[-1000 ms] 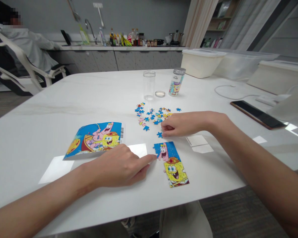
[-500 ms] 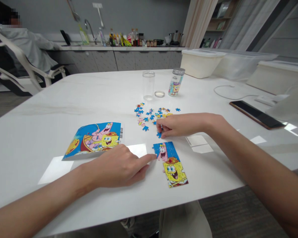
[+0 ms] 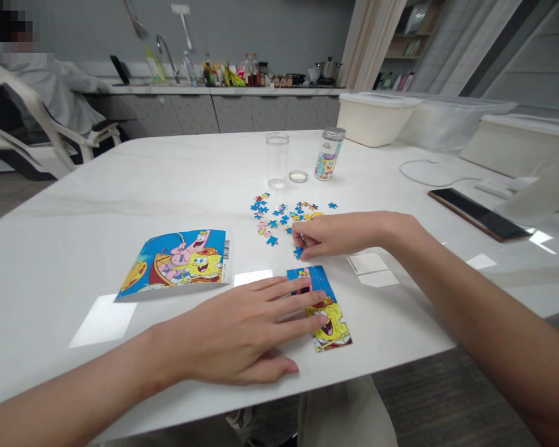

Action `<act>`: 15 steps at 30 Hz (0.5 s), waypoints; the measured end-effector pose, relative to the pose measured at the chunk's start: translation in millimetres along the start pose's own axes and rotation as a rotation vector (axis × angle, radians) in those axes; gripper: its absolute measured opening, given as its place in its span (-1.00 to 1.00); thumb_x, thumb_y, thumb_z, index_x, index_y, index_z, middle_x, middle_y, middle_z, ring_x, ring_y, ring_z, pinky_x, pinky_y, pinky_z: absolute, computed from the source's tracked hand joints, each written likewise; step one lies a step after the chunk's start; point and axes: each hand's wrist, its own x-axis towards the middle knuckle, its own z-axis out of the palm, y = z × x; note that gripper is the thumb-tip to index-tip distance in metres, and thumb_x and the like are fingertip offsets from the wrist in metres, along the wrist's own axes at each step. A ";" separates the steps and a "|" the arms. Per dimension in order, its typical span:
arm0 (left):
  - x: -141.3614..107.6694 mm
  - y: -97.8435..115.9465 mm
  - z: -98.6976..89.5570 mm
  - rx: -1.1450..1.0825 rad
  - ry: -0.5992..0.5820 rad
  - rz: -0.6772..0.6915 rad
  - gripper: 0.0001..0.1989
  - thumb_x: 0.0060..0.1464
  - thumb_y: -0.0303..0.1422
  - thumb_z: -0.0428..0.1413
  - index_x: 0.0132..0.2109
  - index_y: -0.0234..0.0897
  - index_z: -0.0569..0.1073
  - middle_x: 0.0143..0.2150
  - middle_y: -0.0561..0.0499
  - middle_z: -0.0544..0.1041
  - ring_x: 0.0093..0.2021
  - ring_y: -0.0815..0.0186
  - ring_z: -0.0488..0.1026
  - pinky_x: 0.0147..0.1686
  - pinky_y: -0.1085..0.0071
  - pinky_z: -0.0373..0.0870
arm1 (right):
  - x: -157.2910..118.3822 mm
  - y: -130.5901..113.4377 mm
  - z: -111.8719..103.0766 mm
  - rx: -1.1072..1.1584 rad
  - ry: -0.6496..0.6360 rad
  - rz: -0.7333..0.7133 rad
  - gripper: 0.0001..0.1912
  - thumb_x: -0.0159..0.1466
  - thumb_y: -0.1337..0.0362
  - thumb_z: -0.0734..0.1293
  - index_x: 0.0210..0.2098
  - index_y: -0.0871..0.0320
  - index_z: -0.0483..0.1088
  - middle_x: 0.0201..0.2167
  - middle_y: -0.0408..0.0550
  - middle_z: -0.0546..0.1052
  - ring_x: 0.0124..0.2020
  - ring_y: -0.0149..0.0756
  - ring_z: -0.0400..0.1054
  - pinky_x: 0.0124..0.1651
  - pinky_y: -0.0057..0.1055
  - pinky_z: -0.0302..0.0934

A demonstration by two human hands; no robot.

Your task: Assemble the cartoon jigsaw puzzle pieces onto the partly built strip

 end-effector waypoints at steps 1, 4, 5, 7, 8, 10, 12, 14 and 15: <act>0.1 -0.1 0.5 -0.023 -0.025 -0.007 -0.47 0.30 -0.14 -0.06 0.33 -0.23 0.16 0.37 -0.09 0.20 0.36 0.13 0.09 0.32 0.18 0.05 | 0.0 -0.1 0.0 -0.001 0.000 -0.003 -0.91 0.23 0.28 0.25 -0.31 0.13 0.21 -0.39 -0.11 0.41 -0.45 -0.35 0.19 -0.34 -0.41 0.02; -0.3 -1.1 1.4 -0.043 -0.070 -0.031 -0.47 0.32 -0.13 -0.10 0.33 -0.24 0.16 0.36 -0.11 0.22 0.37 0.13 0.08 0.34 0.17 0.01 | -0.2 0.7 0.4 -0.006 0.002 -0.007 -0.92 0.23 0.28 0.24 -0.31 0.13 0.21 -0.39 -0.11 0.40 -0.45 -0.35 0.19 -0.34 -0.41 0.02; -0.6 -1.4 1.5 -0.037 -0.077 -0.038 -0.47 0.32 -0.14 -0.10 0.33 -0.25 0.16 0.36 -0.12 0.21 0.37 0.12 0.08 0.33 0.16 0.00 | -0.2 1.4 0.6 -0.006 0.004 -0.011 -0.92 0.24 0.28 0.24 -0.31 0.13 0.21 -0.39 -0.11 0.40 -0.44 -0.35 0.19 -0.35 -0.41 0.02; -1.4 -2.1 1.7 -0.023 -0.072 -0.044 -0.48 0.32 -0.15 -0.09 0.32 -0.25 0.18 0.35 -0.13 0.23 0.36 0.11 0.10 0.33 0.15 0.02 | -0.1 3.1 1.3 -0.009 0.015 -0.029 -0.90 0.24 0.27 0.25 -0.30 0.13 0.21 -0.38 -0.10 0.40 -0.44 -0.35 0.19 -0.35 -0.42 0.02; -1.8 -2.5 1.7 -0.018 -0.064 -0.045 -0.49 0.31 -0.15 -0.09 0.32 -0.25 0.18 0.34 -0.13 0.25 0.35 0.10 0.12 0.32 0.14 0.03 | 0.0 4.0 1.6 -0.013 0.022 -0.039 -0.89 0.24 0.26 0.25 -0.29 0.13 0.20 -0.37 -0.10 0.40 -0.44 -0.35 0.19 -0.36 -0.42 0.01; -2.2 -3.1 1.7 -0.013 -0.039 -0.045 -0.50 0.30 -0.16 -0.07 0.30 -0.24 0.21 0.31 -0.14 0.29 0.32 0.08 0.17 0.29 0.11 0.08 | 0.1 5.6 2.0 -0.027 0.030 -0.049 -0.88 0.25 0.24 0.25 -0.30 0.12 0.19 -0.37 -0.10 0.40 -0.44 -0.35 0.19 -0.36 -0.42 0.01; -2.2 -3.5 1.3 -0.009 -0.023 -0.044 -0.51 0.30 -0.17 -0.05 0.29 -0.25 0.22 0.28 -0.16 0.32 0.30 0.06 0.21 0.27 0.08 0.12 | 0.0 6.7 2.1 -0.043 0.033 -0.052 -0.87 0.26 0.23 0.24 -0.31 0.12 0.17 -0.38 -0.11 0.39 -0.45 -0.35 0.18 -0.37 -0.41 0.00; -2.0 -3.7 0.8 0.001 -0.025 -0.042 -0.51 0.29 -0.17 -0.05 0.29 -0.24 0.22 0.29 -0.15 0.31 0.30 0.06 0.20 0.26 0.08 0.14 | -0.5 7.4 1.7 -0.057 0.038 -0.054 -0.87 0.27 0.22 0.23 -0.33 0.12 0.17 -0.38 -0.10 0.39 -0.45 -0.35 0.18 -0.38 -0.41 0.00; -1.9 -3.7 0.5 0.006 -0.028 -0.042 -0.51 0.30 -0.17 -0.05 0.30 -0.23 0.21 0.31 -0.14 0.29 0.31 0.06 0.19 0.26 0.08 0.14 | -0.9 7.5 1.4 -0.060 0.045 -0.057 -0.88 0.27 0.22 0.22 -0.33 0.11 0.17 -0.38 -0.10 0.39 -0.45 -0.35 0.18 -0.38 -0.41 -0.01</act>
